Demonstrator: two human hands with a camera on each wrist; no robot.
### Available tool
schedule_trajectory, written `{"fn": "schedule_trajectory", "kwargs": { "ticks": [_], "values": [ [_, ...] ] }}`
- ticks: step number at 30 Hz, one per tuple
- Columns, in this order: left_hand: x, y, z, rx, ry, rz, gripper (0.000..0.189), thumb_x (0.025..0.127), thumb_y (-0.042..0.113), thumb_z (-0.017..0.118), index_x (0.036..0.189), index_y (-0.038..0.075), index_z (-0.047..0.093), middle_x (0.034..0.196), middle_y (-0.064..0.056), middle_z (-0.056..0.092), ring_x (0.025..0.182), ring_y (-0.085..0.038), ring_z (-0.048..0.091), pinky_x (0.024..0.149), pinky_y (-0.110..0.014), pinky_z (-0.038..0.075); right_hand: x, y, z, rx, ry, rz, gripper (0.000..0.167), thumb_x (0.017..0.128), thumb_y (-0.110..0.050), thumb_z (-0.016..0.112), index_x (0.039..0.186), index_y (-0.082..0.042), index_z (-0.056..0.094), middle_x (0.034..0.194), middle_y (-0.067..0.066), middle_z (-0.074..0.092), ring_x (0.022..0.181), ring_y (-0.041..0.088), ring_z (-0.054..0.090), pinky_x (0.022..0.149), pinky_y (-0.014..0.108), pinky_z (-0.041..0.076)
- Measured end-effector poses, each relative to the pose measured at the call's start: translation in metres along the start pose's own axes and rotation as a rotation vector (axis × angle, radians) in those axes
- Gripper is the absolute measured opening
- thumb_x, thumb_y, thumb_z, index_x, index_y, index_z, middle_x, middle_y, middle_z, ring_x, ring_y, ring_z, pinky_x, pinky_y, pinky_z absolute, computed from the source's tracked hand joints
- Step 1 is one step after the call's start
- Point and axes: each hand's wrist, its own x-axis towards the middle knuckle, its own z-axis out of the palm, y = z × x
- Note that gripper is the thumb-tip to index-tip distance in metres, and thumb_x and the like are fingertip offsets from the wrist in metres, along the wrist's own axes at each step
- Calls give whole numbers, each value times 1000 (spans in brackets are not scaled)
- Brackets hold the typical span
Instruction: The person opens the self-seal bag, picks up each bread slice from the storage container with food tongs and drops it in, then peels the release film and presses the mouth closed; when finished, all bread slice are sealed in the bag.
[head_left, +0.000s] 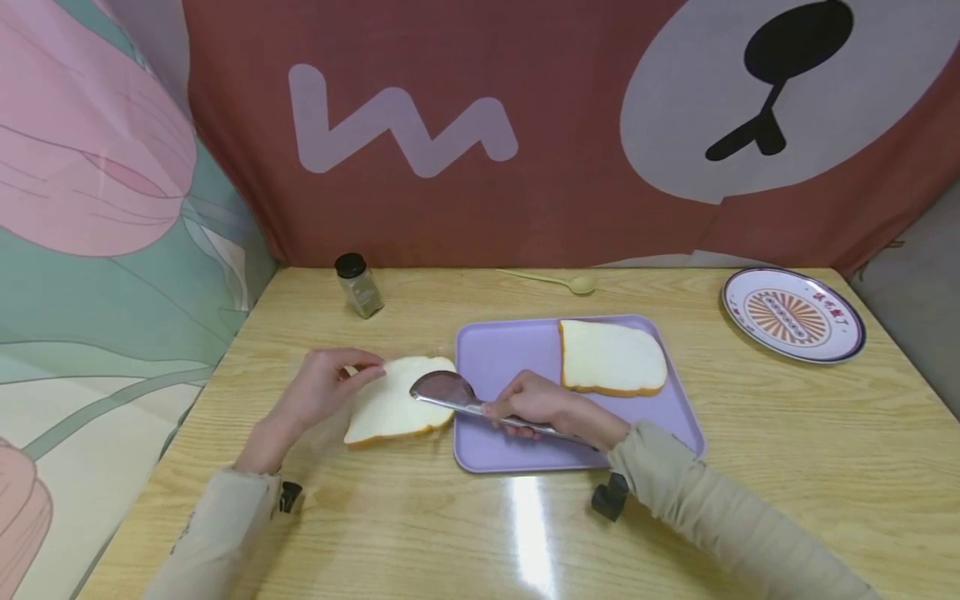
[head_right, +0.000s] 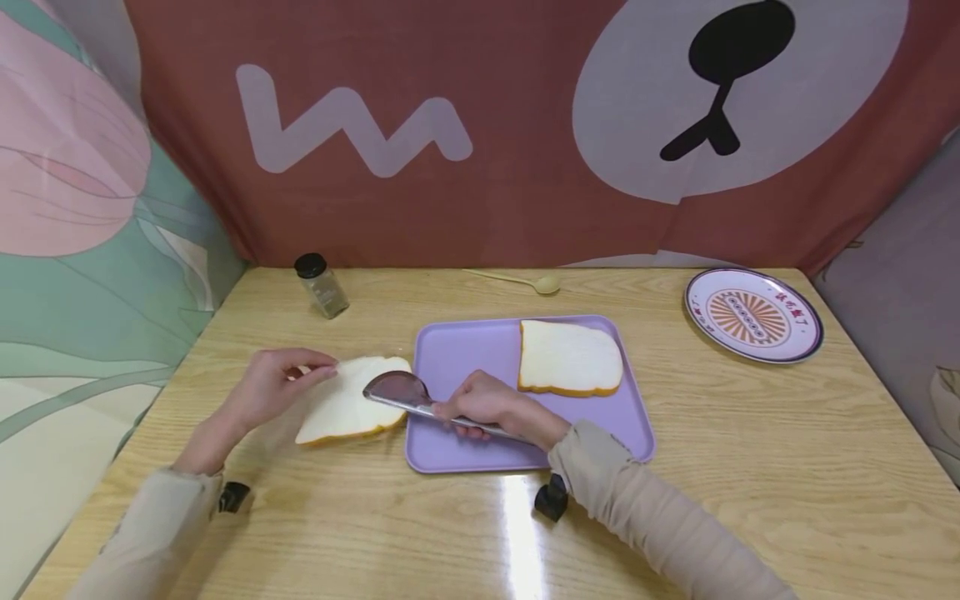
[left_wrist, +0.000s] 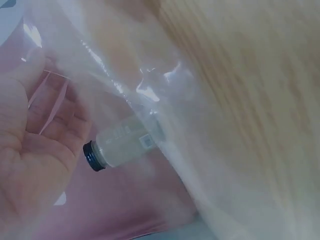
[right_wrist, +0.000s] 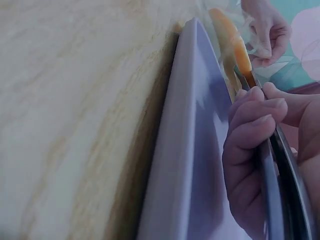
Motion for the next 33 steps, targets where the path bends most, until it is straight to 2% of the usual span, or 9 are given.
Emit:
{"fn": "schedule_trajectory", "kwargs": {
  "ticks": [3, 10, 18, 24, 29, 33],
  "values": [
    [0, 1, 1, -12, 1, -13, 9, 85, 8, 73, 93, 7, 76, 90, -3, 73, 75, -11, 64, 59, -24, 53, -1, 1, 0, 18, -19, 10, 28, 90, -17, 65, 72, 5, 66, 50, 1, 52, 39, 8, 40, 37, 20, 33],
    [1, 3, 7, -53, 10, 8, 6, 84, 6, 74, 90, 6, 75, 86, -2, 72, 76, -10, 65, 59, -23, 54, 0, 0, 6, -20, -11, 29, 30, 90, -19, 66, 68, 1, 66, 48, 1, 50, 38, 9, 37, 38, 20, 33],
    [1, 4, 7, -45, 12, 2, 4, 84, 7, 73, 88, 8, 75, 84, 0, 72, 74, -9, 64, 58, -23, 54, 0, -2, 9, 4, 4, 35, 29, 90, -20, 66, 72, 3, 68, 51, 2, 53, 39, 8, 39, 38, 20, 34],
    [1, 3, 6, -36, 40, 2, 4, 84, 6, 74, 87, 8, 75, 84, 0, 72, 73, -11, 65, 57, -24, 54, -2, -1, 9, 6, 15, 29, 29, 91, -20, 66, 73, 3, 68, 51, 2, 53, 39, 8, 39, 38, 20, 34],
    [0, 1, 5, -61, -20, -41, 12, 85, 10, 74, 96, 5, 74, 89, -3, 72, 78, -13, 66, 60, -23, 54, 0, 0, 10, 13, 9, 27, 30, 90, -20, 66, 71, 3, 67, 49, 2, 52, 38, 8, 38, 38, 20, 34],
    [-5, -5, -6, -60, -43, -91, 18, 86, 11, 73, 102, 3, 73, 97, -7, 72, 83, -17, 67, 64, -28, 54, 0, 1, 9, 2, 23, 33, 30, 89, -20, 67, 70, 2, 67, 48, 1, 51, 38, 8, 38, 38, 20, 34]
  ]
}}
